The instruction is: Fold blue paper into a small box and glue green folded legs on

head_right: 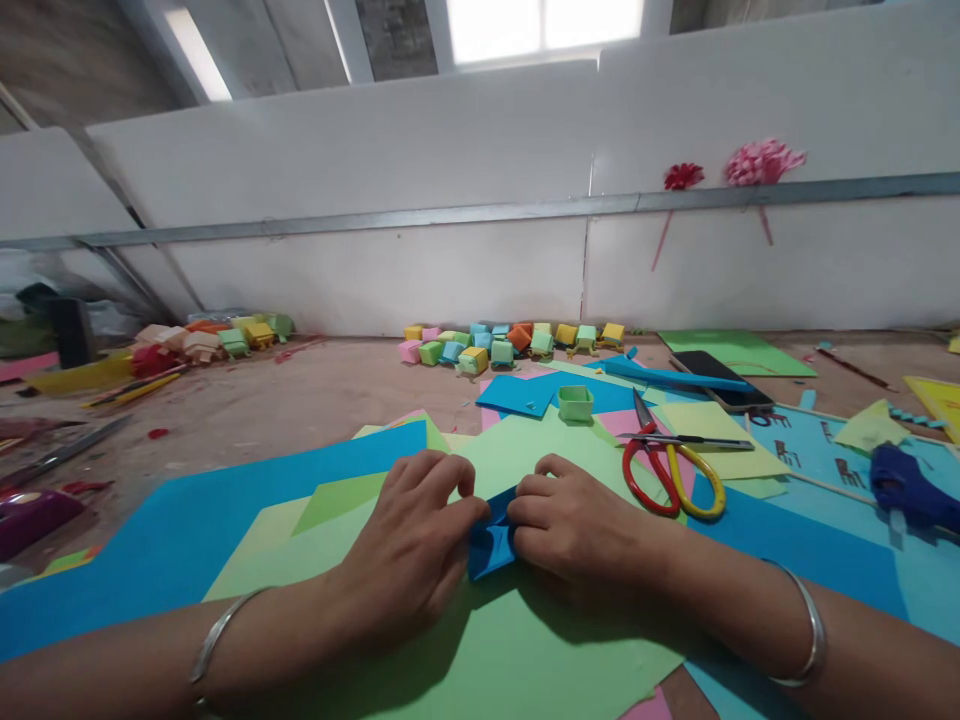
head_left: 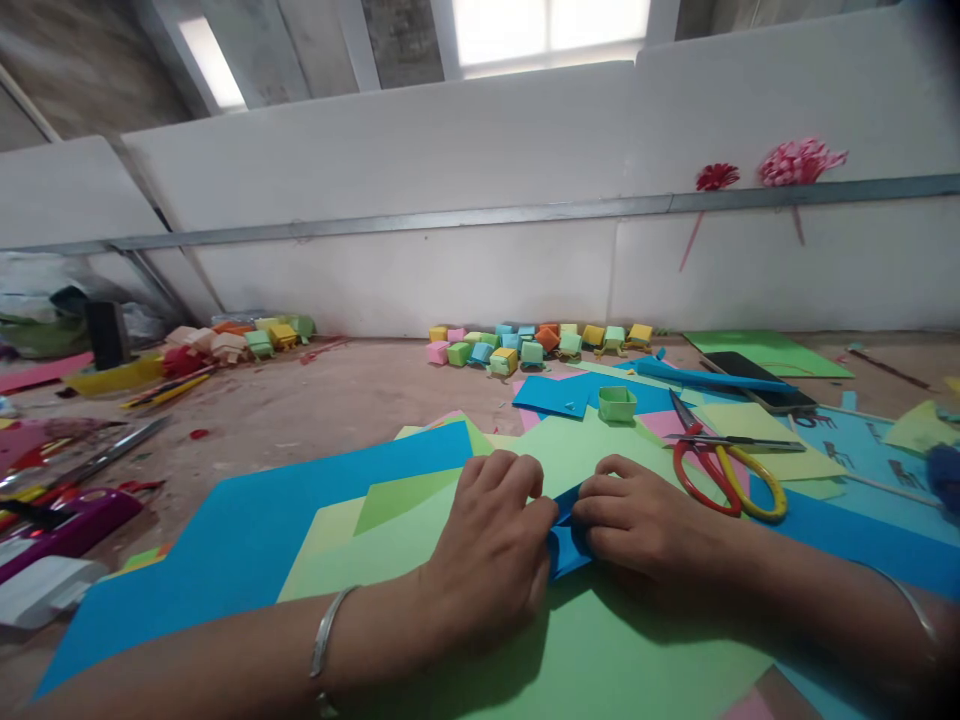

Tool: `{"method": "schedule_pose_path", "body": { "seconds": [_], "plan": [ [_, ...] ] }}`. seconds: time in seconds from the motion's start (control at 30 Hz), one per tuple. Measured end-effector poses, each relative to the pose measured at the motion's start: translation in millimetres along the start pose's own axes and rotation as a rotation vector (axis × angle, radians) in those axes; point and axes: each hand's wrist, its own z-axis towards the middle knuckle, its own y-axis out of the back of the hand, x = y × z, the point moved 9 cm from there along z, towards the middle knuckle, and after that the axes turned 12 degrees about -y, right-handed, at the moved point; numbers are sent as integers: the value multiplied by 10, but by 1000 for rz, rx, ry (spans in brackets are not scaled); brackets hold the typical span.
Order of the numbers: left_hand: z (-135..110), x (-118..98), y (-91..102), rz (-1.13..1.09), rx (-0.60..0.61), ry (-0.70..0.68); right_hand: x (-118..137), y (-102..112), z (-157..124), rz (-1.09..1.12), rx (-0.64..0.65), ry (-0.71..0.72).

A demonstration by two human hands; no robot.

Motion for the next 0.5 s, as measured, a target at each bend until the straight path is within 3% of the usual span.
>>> {"method": "schedule_pose_path", "body": {
  "seconds": [0.2,0.37,0.5],
  "plan": [
    [8,17,-207,49,225,53,-25,-34,16,55,50,-23],
    [3,107,-240,6,209,40,-23,-36,12,74,26,-9],
    [-62,164,-161,-235,176,-10,-6,-54,2,41,23,8]
  ]
}}
